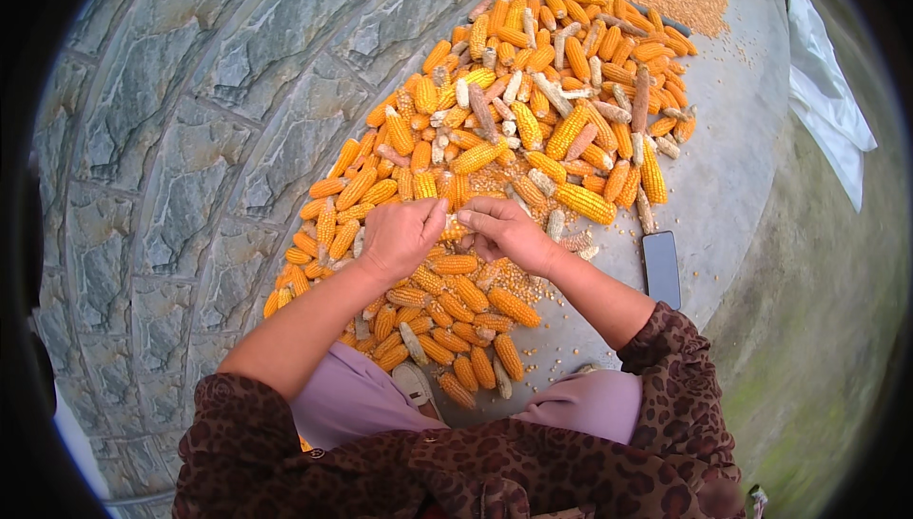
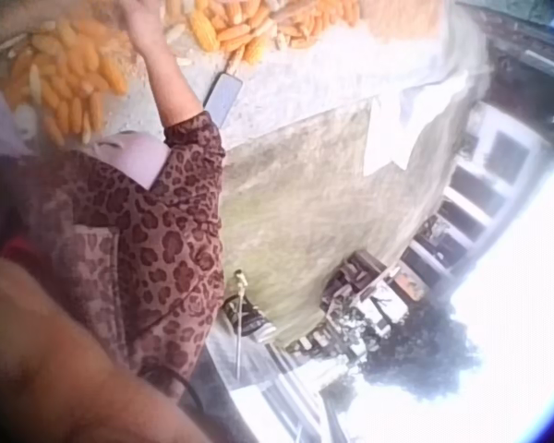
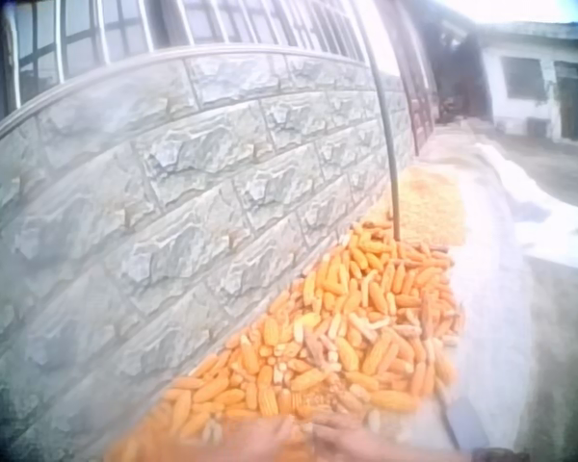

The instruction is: The person sits on a stone-tiled floor and manually shells dried corn cobs by hand. They remove kernels from each cob and drop the kernels onto a growing pile on the floor, while the empty cobs are set aside.

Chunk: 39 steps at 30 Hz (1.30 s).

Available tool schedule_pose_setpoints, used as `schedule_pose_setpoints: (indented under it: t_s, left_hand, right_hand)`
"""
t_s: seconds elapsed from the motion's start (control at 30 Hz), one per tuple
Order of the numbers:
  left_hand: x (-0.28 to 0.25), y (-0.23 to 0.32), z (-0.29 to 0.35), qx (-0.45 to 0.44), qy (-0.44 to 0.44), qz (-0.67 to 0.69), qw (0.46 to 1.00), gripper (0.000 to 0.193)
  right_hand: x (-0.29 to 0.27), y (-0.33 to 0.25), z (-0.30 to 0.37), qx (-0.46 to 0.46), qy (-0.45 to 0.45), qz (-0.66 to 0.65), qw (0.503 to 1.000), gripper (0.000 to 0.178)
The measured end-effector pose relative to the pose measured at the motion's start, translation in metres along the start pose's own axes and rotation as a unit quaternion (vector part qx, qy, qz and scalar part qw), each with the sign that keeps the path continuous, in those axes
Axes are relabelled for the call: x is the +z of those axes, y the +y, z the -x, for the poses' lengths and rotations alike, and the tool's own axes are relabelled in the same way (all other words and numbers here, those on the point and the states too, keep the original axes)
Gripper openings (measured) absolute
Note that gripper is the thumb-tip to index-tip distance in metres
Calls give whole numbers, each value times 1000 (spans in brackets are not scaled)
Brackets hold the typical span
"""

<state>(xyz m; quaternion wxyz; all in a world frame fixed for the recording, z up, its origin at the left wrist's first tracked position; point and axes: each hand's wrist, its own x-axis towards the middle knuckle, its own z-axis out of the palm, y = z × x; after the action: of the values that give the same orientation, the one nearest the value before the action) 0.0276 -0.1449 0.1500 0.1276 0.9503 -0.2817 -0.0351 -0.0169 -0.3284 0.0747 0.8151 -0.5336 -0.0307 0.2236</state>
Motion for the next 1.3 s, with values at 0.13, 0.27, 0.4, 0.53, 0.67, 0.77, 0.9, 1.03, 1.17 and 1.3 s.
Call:
schedule_pose_setpoints:
  t_s: [0.13, 0.27, 0.4, 0.53, 0.67, 0.77, 0.9, 1.03, 1.17, 1.3]
  left_hand:
    - [-1, -5, -6, 96, 72, -15, 993, 40]
    - [-3, -6, -7, 123, 49, 6, 991, 35]
    - [3, -7, -8, 95, 23, 13, 995, 40]
    - [4, -11, -9, 70, -7, -22, 997, 44]
    - [6, -6, -8, 67, -31, -28, 997, 48]
    - [6, -7, -10, 36, -44, -6, 998, 51]
    - [3, -10, -12, 21, -80, -14, 996, 53]
    - [8, -4, -7, 84, -57, -51, 993, 54]
    - [11, 0, -6, 61, -79, -41, 994, 54]
    - [11, -2, -11, 27, -150, -64, 986, 55]
  right_hand:
    - [-4, -2, 2, 11, -8, -43, 999, 20]
    - [1, -11, 7, -1, -20, 20, 1000, 19]
    - [4, -3, 8, -10, 0, 29, 1000, 20]
    - [13, 4, 7, -2, 43, 14, 999, 24]
    - [20, 4, 6, 23, 90, 7, 996, 26]
    - [13, 11, 4, 8, 53, 16, 998, 28]
    - [7, 4, 8, -2, -17, 51, 999, 28]
    - [12, 6, 14, 34, 33, -4, 999, 28]
    - [16, 12, 16, 51, 57, -4, 997, 27]
    - [14, 26, 13, 29, 9, 17, 999, 28]
